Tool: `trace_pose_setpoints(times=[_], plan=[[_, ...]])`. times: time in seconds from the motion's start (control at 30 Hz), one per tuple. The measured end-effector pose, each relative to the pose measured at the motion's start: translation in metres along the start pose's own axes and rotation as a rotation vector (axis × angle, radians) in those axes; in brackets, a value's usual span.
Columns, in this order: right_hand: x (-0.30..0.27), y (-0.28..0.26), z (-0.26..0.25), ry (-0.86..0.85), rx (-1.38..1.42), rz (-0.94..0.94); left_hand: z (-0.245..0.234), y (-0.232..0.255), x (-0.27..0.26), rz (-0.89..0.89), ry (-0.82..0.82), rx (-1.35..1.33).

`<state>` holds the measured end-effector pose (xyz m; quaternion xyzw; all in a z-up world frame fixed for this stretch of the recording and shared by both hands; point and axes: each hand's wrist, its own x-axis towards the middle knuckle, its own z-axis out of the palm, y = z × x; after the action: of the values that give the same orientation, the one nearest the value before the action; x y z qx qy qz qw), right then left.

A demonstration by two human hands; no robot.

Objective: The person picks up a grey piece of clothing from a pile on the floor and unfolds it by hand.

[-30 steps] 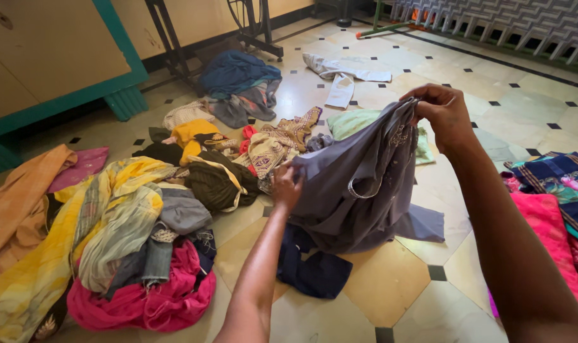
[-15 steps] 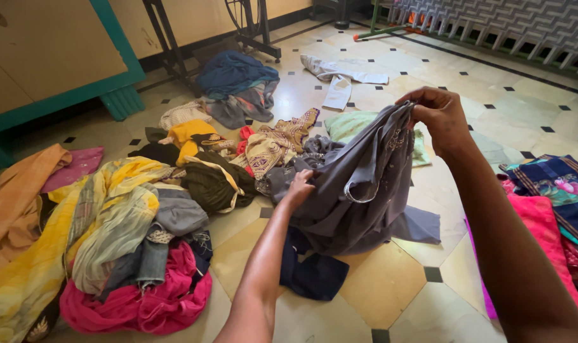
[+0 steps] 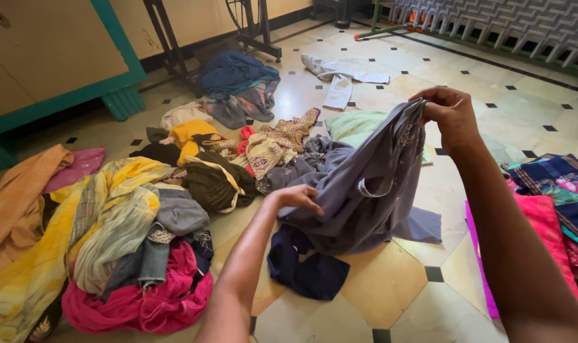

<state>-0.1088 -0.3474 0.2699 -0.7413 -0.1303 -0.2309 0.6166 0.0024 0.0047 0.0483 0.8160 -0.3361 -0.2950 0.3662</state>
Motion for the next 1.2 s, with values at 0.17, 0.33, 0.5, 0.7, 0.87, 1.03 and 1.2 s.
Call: trace_pose_setpoints(times=[0.17,0.33,0.5,0.7,0.87,1.03,1.2], plan=[[0.006,0.007,0.000,-0.006,0.041,-0.013,0.020,-0.007,0.014,0.233,0.002,-0.212],[0.008,0.007,-0.004,0.020,0.070,-0.020,0.021,-0.035,0.014,0.209,0.081,-0.141],[0.004,0.011,-0.010,0.060,0.007,0.004,0.008,-0.045,-0.007,0.159,0.210,-0.178],[0.006,0.013,-0.007,0.076,0.033,0.012,0.027,-0.034,-0.014,0.218,0.204,-0.171],[0.005,0.011,-0.004,0.057,0.043,0.012,0.088,-0.018,0.007,0.525,0.487,0.267],[0.004,0.008,-0.003,0.048,0.039,0.005,0.119,-0.003,0.007,0.314,0.622,0.077],[0.003,0.006,-0.004,0.033,0.043,-0.022,0.132,-0.003,0.008,0.270,0.826,-0.113]])
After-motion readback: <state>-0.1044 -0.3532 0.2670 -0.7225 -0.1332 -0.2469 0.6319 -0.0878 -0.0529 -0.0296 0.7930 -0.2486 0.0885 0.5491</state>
